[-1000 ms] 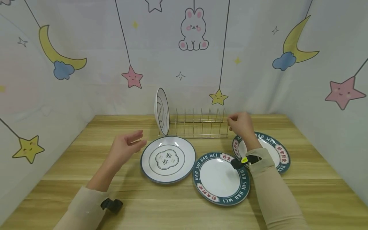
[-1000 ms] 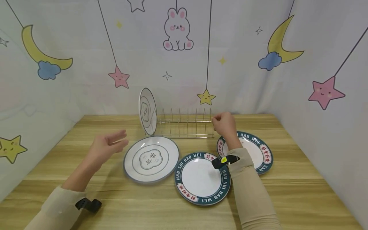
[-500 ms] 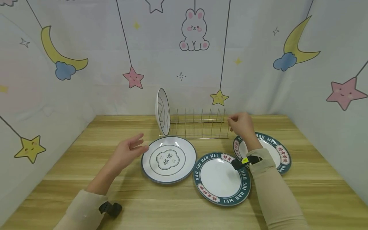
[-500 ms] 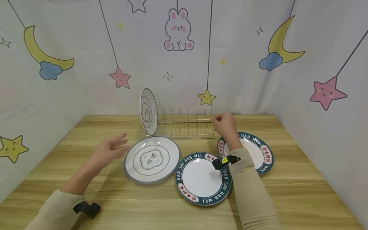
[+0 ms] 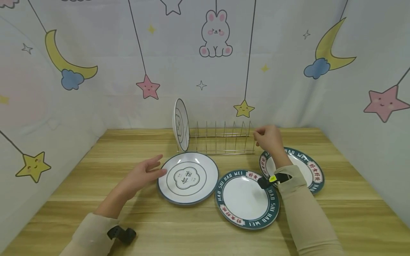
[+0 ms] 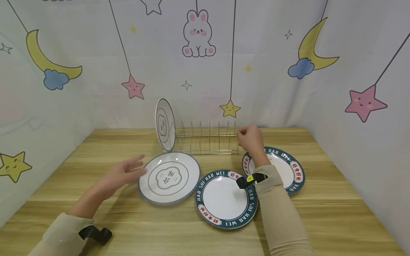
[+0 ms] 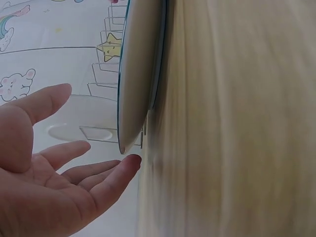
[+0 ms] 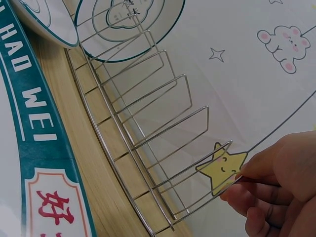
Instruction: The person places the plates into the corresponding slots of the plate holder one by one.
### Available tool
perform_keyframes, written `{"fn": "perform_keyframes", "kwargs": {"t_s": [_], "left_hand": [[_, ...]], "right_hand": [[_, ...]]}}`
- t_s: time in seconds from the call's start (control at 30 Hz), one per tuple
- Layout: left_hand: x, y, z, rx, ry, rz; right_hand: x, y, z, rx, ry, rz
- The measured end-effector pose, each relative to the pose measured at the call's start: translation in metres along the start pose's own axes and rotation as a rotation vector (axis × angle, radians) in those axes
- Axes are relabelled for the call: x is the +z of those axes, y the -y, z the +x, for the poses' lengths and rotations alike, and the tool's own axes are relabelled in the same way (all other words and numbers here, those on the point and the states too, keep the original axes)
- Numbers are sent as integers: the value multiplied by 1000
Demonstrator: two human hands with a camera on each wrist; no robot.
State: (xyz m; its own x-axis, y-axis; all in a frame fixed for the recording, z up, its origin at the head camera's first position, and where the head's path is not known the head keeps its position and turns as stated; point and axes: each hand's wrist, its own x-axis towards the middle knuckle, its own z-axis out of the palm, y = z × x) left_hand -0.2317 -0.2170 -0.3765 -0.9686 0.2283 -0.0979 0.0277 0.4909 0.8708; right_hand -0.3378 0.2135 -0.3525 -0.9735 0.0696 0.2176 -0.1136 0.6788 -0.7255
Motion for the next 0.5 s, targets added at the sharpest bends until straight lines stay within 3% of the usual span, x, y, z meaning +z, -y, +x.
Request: {"fn": "perform_keyframes", "kwargs": {"t_s": [0.2,0.5], "left_hand": [[3,3,2,-1,35,-17],[6,12,7,-40,116,-215]], "right_hand": [[0,1,-1,15,2,-3],[0,2,-1,16,-1,-7]]}}
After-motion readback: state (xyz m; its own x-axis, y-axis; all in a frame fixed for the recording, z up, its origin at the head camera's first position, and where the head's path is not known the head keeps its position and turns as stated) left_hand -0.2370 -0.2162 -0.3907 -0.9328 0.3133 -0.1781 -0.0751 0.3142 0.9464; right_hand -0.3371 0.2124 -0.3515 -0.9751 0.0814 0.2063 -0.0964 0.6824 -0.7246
